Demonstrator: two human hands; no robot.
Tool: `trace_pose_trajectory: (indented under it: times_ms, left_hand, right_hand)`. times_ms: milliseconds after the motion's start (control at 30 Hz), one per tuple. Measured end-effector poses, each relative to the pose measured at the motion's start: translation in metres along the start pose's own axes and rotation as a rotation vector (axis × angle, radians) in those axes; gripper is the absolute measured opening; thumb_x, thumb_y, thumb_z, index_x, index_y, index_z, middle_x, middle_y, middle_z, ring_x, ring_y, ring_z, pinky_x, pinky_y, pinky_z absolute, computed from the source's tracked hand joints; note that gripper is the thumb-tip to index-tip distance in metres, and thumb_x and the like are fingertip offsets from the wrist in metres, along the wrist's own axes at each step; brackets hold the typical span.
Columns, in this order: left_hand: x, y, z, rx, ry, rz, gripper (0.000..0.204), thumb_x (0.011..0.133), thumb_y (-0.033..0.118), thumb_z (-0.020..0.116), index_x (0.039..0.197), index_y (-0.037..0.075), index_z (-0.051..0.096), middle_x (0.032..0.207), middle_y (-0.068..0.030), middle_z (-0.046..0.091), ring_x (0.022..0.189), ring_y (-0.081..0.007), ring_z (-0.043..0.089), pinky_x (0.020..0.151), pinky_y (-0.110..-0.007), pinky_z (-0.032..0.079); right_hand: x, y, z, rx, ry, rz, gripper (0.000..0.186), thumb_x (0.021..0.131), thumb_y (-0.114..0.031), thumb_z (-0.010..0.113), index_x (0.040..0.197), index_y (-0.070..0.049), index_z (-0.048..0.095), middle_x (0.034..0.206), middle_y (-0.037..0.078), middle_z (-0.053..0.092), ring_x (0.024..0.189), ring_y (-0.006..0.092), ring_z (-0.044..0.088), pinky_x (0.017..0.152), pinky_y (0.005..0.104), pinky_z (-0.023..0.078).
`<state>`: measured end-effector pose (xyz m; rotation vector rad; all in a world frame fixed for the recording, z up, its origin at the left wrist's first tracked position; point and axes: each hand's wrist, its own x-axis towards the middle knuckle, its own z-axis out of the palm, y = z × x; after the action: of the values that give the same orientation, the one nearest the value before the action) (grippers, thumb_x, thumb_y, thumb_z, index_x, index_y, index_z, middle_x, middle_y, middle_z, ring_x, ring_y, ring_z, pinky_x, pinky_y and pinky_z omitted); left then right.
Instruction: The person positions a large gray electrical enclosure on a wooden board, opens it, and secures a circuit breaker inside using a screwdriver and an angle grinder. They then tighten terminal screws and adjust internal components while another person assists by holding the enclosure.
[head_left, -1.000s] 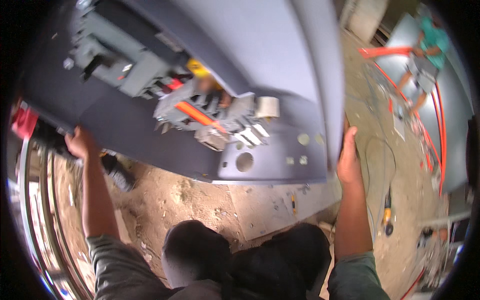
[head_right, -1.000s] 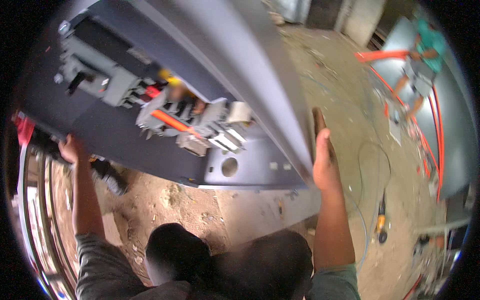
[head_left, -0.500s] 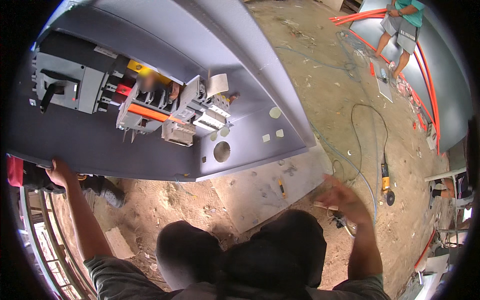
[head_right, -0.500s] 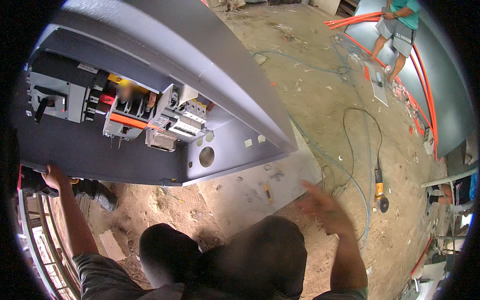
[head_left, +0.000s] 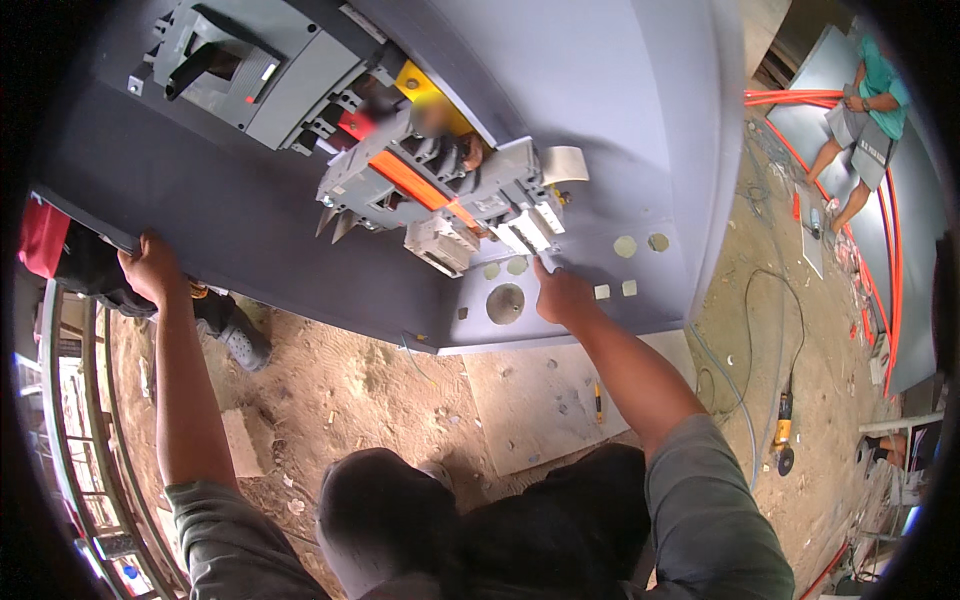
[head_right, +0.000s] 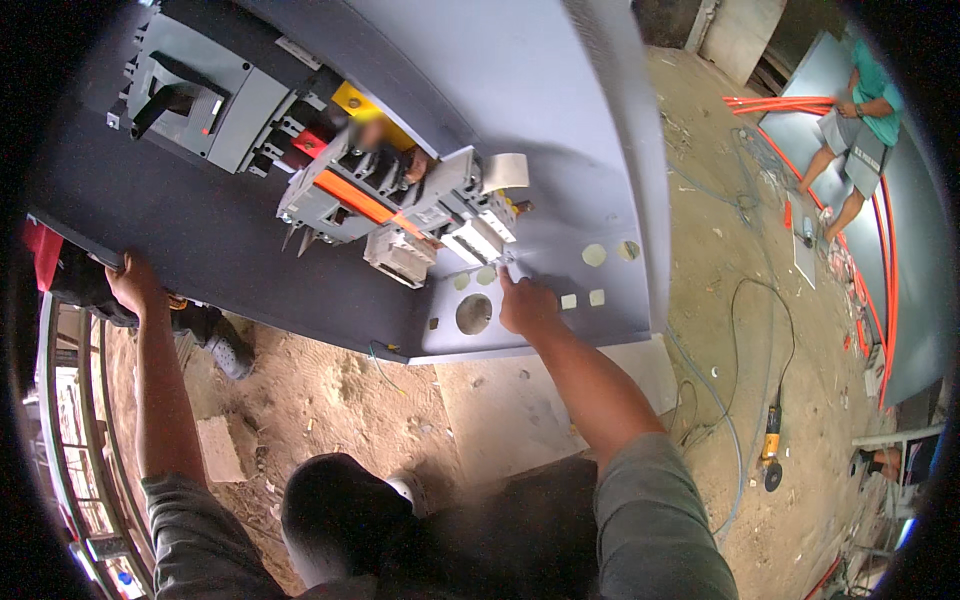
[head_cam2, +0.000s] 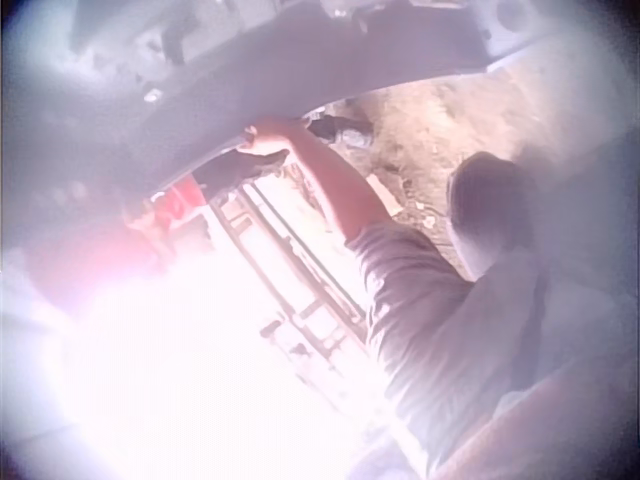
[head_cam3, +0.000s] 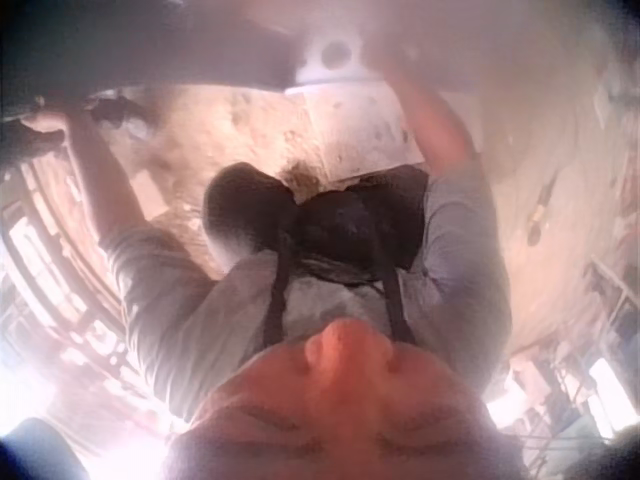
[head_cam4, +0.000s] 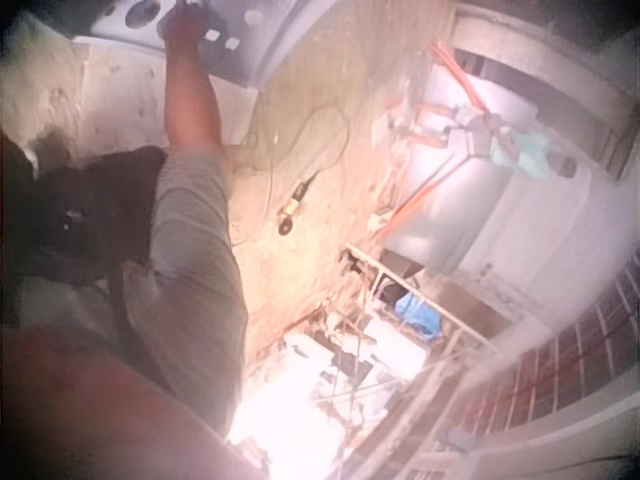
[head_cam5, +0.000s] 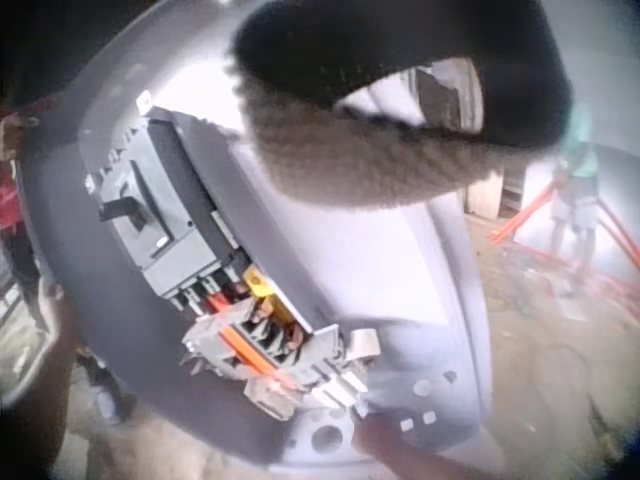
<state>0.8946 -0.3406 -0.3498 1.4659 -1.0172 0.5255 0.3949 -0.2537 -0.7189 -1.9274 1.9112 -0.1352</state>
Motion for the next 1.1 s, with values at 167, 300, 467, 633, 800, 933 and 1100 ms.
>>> trace_pose_trajectory:
  times_ms: [167,300,467,633,800,933,1100]
  left_hand:
    - [0.0,-0.003,-0.001,0.009,0.029,0.014,0.045,0.088,0.029,0.062,0.124,0.002,0.067,0.118,-0.0166,0.073,0.108,-0.0337,0.069,0.094,-0.043,0.05]
    - [-0.001,0.002,0.001,-0.059,0.024,0.019,0.044,0.089,0.028,0.061,0.122,0.001,0.067,0.112,-0.0159,0.074,0.102,-0.0314,0.07,0.091,-0.042,0.05]
    - [-0.002,0.005,0.004,-0.044,0.035,0.0,0.039,0.088,0.024,0.06,0.118,0.0,0.067,0.103,-0.0145,0.075,0.093,-0.0276,0.07,0.086,-0.039,0.05]
    - [-0.01,0.018,-0.002,-0.139,0.045,0.032,0.036,0.089,0.021,0.061,0.116,-0.001,0.067,0.097,-0.0102,0.075,0.086,-0.0211,0.068,0.081,-0.036,0.05]
    - [-0.011,0.015,-0.002,-0.245,-0.001,0.026,0.03,0.089,0.018,0.061,0.111,-0.001,0.066,0.088,-0.0048,0.07,0.078,-0.0139,0.063,0.075,-0.031,0.048]
    - [-0.017,0.027,-0.006,-0.212,0.032,0.046,0.027,0.088,0.016,0.06,0.109,0.0,0.066,0.086,-0.0033,0.069,0.076,-0.0121,0.061,0.073,-0.029,0.048]
    - [-0.015,0.02,-0.008,-0.2,0.018,0.054,0.027,0.087,0.016,0.06,0.107,0.0,0.066,0.084,-0.0048,0.069,0.076,-0.0134,0.062,0.073,-0.031,0.048]
  right_hand:
    - [0.031,-0.011,0.023,-0.11,0.098,-0.076,0.051,0.086,-0.015,0.056,0.137,-0.012,0.058,0.121,0.018,0.069,0.106,0.0355,0.069,0.091,0.0523,0.052]
    - [0.038,-0.004,0.039,-0.018,0.305,-0.159,0.032,0.087,-0.018,0.057,0.115,-0.01,0.069,0.114,0.014,0.072,0.101,0.0337,0.071,0.091,0.0528,0.05]
    - [0.056,-0.009,0.036,-0.08,0.304,-0.018,0.04,0.082,-0.024,0.063,0.121,-0.015,0.069,0.113,0.014,0.07,0.107,0.0344,0.067,0.093,0.0553,0.05]
    - [0.052,-0.023,0.042,-0.085,0.364,-0.118,0.041,0.082,-0.026,0.063,0.121,-0.018,0.072,0.113,0.012,0.069,0.105,0.0339,0.066,0.095,0.0579,0.046]
    - [0.055,-0.026,0.057,-0.14,0.562,0.015,0.037,0.082,-0.027,0.062,0.116,-0.021,0.075,0.117,0.008,0.067,0.115,0.0285,0.061,0.102,0.056,0.035]
    - [0.053,-0.038,0.045,-0.046,0.302,-0.047,0.036,0.081,-0.028,0.064,0.114,-0.022,0.076,0.115,0.006,0.066,0.118,0.0267,0.057,0.102,0.0556,0.032]
    - [0.061,-0.04,0.051,-0.008,0.38,0.037,0.035,0.079,-0.029,0.068,0.111,-0.019,0.076,0.108,0.007,0.066,0.116,0.0282,0.057,0.101,0.0524,0.036]
